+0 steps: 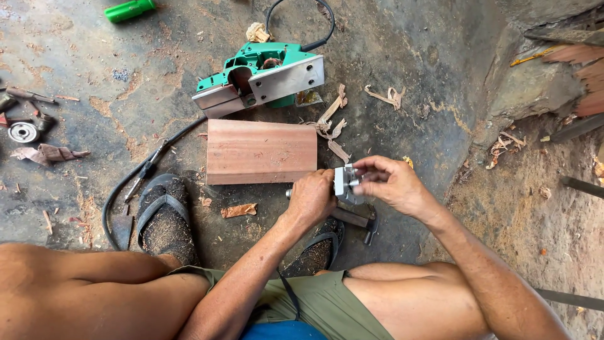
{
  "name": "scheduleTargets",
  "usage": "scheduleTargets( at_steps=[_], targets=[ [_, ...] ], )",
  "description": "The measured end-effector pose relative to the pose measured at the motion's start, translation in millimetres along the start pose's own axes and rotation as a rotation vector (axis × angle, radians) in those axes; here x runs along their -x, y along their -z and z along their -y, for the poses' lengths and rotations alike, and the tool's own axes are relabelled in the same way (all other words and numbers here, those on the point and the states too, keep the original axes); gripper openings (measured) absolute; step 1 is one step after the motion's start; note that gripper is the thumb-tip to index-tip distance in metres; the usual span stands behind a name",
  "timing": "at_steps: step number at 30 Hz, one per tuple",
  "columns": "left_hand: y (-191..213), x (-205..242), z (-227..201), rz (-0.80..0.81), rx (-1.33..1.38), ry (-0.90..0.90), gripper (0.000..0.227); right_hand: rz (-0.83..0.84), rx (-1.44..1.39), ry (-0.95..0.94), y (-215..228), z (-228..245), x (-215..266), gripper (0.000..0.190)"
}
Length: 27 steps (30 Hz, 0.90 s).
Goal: The person sits on the workshop floor repairing a disassembled electric planer. They fit the motor armature into the metal base plate, thread a nut by hand, pick up a small part from the floor, and use pliers to hold and tighten components while aligning the parts.
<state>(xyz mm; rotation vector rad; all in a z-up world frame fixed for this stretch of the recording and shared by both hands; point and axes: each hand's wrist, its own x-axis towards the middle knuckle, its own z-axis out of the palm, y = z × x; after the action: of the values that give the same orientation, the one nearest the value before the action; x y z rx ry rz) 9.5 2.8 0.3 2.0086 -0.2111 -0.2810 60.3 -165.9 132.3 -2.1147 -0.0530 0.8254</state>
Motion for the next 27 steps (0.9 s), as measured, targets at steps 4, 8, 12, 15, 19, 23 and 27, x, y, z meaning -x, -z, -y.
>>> scheduleTargets(
  at_steps=[4, 8, 12, 15, 19, 23, 27],
  targets=[
    [-1.9, 0.1, 0.9, -0.073, -0.005, -0.074, 0.036, -0.042, 0.490, -0.295, -8.8, -6.7, 0.9, 0.038],
    [-0.4, -1.0, -0.6, -0.014, -0.042, 0.026, 0.035, -0.080, 0.328, -0.197, -15.4, -17.6, 0.0, 0.045],
    [3.6, 3.2, -11.4, -0.129, -0.149, 0.007, 0.025, -0.307, 0.499, -0.021, -28.1, -58.9, -3.3, 0.056],
    [9.1, 2.6, -16.3, -0.135, -0.136, 0.045, 0.023, -0.331, 0.420, 0.039, -40.7, -27.0, 0.3, 0.039],
    [15.7, 2.0, -19.5, 0.025, 0.026, 0.192, 0.028, -0.180, 0.464, 0.358, -20.0, -5.4, 0.3, 0.025],
    [13.0, 3.8, -23.7, 0.010, 0.196, 0.157, 0.029, 0.060, 0.404, 0.273, 3.3, 2.8, -0.5, 0.022],
    [17.7, 1.4, -27.7, 0.065, 0.121, 0.173, 0.028, 0.061, 0.015, 0.122, 0.6, -5.9, -3.1, 0.044]
  ],
)
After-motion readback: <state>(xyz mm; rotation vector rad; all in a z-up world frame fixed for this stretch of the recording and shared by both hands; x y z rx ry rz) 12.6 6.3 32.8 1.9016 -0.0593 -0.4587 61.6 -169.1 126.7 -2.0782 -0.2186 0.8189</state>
